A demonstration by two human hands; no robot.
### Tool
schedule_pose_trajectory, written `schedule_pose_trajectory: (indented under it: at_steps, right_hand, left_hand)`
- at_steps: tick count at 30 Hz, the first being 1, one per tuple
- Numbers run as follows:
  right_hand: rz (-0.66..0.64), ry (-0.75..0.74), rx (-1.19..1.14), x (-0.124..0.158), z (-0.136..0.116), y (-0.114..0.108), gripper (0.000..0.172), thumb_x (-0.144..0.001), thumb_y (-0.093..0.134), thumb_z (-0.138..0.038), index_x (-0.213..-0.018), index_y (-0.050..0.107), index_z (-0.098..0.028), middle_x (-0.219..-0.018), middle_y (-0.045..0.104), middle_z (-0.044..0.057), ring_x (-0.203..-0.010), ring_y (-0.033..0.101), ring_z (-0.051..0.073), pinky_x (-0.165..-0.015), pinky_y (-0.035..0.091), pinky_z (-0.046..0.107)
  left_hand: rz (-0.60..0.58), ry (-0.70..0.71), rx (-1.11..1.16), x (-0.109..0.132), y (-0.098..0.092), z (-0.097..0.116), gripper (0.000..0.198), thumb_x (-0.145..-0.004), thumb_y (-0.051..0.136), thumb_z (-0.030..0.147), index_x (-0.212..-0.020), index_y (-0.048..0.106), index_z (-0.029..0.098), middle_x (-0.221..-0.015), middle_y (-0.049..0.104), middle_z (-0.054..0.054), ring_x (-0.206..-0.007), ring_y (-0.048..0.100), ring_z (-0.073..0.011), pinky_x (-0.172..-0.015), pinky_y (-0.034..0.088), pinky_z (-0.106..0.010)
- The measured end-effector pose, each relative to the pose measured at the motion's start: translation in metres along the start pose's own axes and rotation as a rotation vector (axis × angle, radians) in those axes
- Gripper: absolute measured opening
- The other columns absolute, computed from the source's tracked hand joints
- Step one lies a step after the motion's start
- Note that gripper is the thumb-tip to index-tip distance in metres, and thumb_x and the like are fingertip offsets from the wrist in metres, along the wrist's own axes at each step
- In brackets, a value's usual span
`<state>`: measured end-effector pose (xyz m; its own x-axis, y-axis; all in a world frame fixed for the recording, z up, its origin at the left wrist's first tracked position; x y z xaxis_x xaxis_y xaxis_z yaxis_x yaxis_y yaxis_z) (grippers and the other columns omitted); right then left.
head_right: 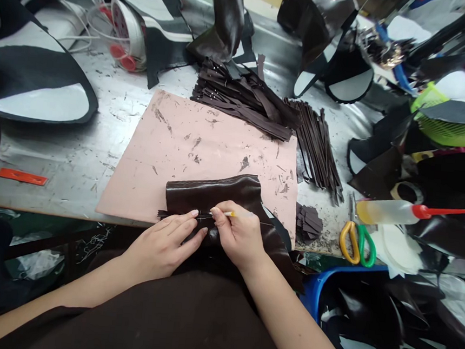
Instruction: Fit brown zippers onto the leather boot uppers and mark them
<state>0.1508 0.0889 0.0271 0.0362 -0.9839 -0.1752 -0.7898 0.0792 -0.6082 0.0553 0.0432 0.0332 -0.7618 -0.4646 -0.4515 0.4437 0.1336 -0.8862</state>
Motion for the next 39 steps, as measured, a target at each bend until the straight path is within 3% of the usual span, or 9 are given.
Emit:
schedule_pose_trajectory:
  at_steps: [39]
  right_hand:
    - [-0.03,-0.012,0.058,-0.0018,-0.0031,0.0005,0.017,-0.084,0.045,-0.023,-0.071,0.055,-0.019,-0.059,0.061,-0.001,-0.05,0.058,0.01,-0.049,0.046,0.02]
  left_hand:
    - [-0.013,-0.008,-0.014,-0.0024,-0.0004,-0.0017,0.026,-0.085,0.039,0.011,-0.097,0.062,0.01,-0.093,0.064,-0.011,-0.1,0.057,-0.0238,-0.08,0.05,-0.032]
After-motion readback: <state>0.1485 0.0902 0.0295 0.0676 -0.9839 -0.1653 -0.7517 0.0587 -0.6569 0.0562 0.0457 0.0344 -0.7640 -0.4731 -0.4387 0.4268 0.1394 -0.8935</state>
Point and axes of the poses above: each hand's wrist, its own x-axis away from the middle knuckle, its own y-axis out of the palm, z = x × y, the point moved 10 cm from there along -x, towards the middle knuckle
